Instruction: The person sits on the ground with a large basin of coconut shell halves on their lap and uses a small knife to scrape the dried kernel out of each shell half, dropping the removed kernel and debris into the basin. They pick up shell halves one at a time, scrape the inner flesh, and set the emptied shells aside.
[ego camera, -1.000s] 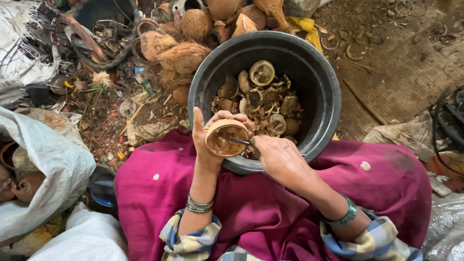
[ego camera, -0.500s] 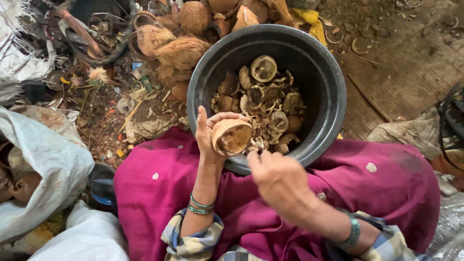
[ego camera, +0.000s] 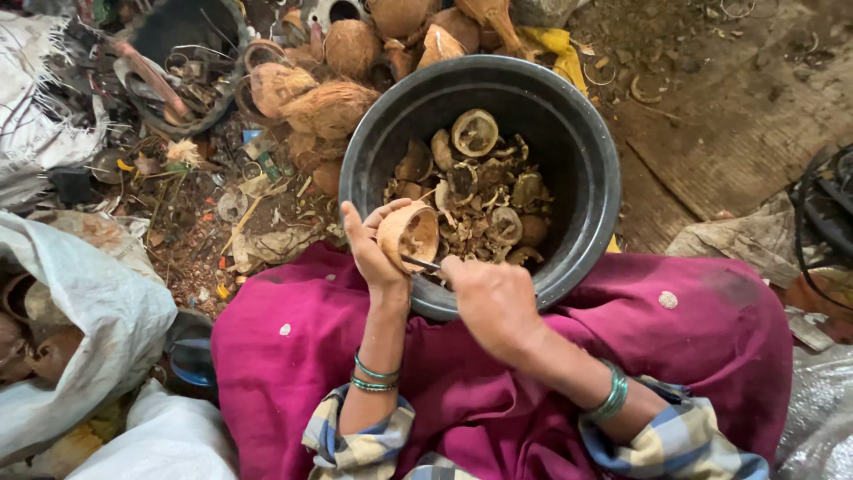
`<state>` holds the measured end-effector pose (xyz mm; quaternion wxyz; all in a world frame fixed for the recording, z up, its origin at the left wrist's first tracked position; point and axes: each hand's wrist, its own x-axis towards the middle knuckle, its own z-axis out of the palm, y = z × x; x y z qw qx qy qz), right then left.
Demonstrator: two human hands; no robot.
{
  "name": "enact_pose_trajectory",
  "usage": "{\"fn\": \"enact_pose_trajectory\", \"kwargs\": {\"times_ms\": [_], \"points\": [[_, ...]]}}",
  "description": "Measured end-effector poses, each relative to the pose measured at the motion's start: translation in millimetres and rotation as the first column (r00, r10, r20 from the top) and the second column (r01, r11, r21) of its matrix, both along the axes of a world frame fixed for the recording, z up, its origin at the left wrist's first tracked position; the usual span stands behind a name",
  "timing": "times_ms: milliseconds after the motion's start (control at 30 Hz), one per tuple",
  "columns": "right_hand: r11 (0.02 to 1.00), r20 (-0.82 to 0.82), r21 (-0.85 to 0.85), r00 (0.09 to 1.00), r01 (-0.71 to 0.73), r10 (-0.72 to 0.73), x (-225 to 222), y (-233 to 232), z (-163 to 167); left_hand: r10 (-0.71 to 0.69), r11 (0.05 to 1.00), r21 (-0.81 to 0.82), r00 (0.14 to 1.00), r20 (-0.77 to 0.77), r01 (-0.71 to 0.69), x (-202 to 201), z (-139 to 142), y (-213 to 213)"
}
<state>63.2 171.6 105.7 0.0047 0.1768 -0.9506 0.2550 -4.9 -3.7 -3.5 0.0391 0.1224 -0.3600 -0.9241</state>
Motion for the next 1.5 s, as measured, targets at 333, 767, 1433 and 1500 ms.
{"fn": "enact_pose_trajectory", "kwargs": {"times_ms": [333, 767, 1433, 1500], "points": [[0.996, 0.116, 0.083, 0.993, 0.016, -0.026, -11, 28, 31, -0.209, 0.857, 0.466, 0.975, -0.072, 0.218, 1, 10, -12], [0.991, -0.2, 0.119, 0.976, -0.065, 0.088, 22, -6, 28, -0.219, 0.959, 0.162, 0.972, -0.092, 0.231, 9, 19, -2], [0.767, 0.652, -0.539, 0.748, 0.348, 0.119, -22, 6, -61, 0.015, 0.302, -0.855, 0.899, -0.438, -0.422, 16, 64, 26], [0.824, 0.612, -0.491, 0.785, 0.285, 0.093, -25, 7, -55, 0.087, 0.558, -0.746, 0.92, -0.383, -0.364, 13, 52, 23]]}}
